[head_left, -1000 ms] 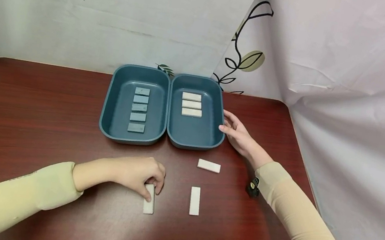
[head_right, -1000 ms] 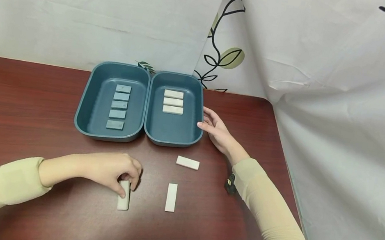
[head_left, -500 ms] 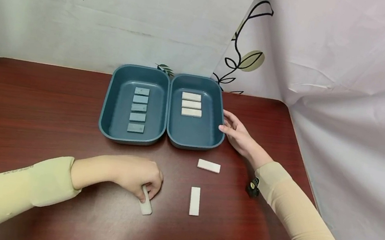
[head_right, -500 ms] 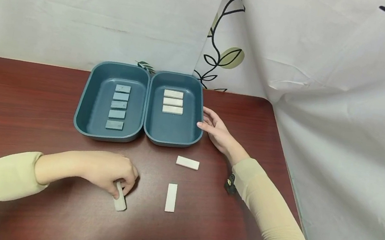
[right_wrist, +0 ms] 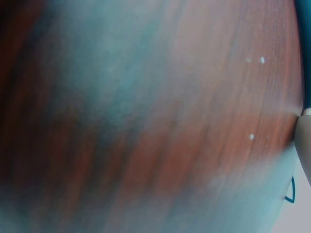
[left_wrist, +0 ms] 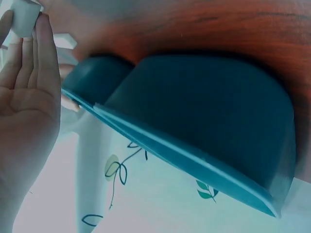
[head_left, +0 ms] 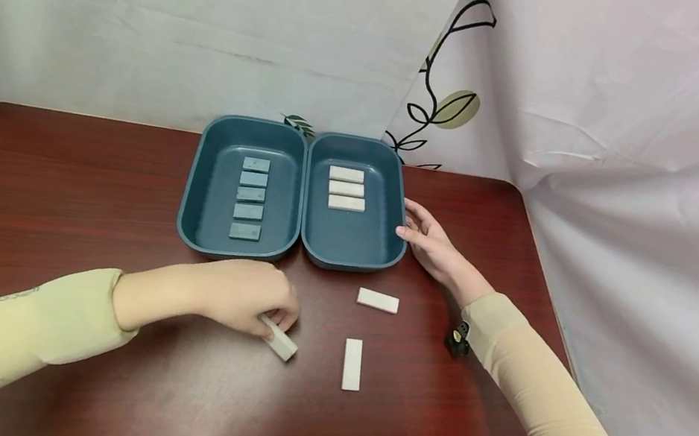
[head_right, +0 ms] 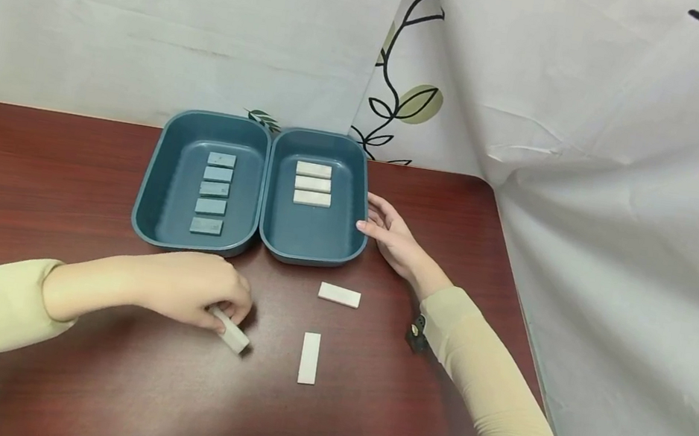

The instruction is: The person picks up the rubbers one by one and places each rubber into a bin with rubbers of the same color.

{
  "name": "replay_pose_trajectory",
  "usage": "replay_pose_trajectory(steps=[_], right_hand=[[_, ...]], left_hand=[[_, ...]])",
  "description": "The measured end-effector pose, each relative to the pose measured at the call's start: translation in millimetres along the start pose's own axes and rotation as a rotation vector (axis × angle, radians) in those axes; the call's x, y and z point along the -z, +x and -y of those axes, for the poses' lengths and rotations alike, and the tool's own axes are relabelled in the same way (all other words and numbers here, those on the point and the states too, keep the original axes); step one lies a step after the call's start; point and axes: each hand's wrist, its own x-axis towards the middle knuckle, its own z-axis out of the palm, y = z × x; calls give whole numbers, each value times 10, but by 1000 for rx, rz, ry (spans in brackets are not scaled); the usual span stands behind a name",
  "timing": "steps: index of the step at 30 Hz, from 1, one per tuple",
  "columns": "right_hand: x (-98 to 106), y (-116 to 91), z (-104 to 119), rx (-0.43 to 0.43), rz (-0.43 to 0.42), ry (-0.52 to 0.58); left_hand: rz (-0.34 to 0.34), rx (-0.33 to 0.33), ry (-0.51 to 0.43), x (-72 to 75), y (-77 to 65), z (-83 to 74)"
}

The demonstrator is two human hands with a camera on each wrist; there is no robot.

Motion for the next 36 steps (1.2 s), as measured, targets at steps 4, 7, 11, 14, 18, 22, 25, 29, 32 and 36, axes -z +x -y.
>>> replay_pose_trajectory(steps=[4,7,11,14,18,22,25,29,32,36], right_hand=[[9,5,-16,-1,-3,4],[11,5,-22,-8,-6,0],[2,2,-18,-8,-3,1],[-3,-3,-13,-3,-2,11],[-6,-10,-7,4,-3,17],[-7,-9,-8,0,-6,17],[-5,-7,-9,-5,-7,20],[-1,0,-10,-5,-5,17],[6,9,-12,-6,-2,13],[17,16,-11,-7,-3,10]], left_hand=[[-51,46,-31,54,23,28],[-101,70,-41,99,47,48],[-175,115,-57,161,76,64],[-235,145,-84,212,104,83],[-304,163,-134,303,142,127],[-359,199,-188,409,192,183],[-394,231,-210,499,233,230],[-418,257,-206,621,302,306],[-412,272,-200,702,365,368],[-396,280,-192,793,446,434]])
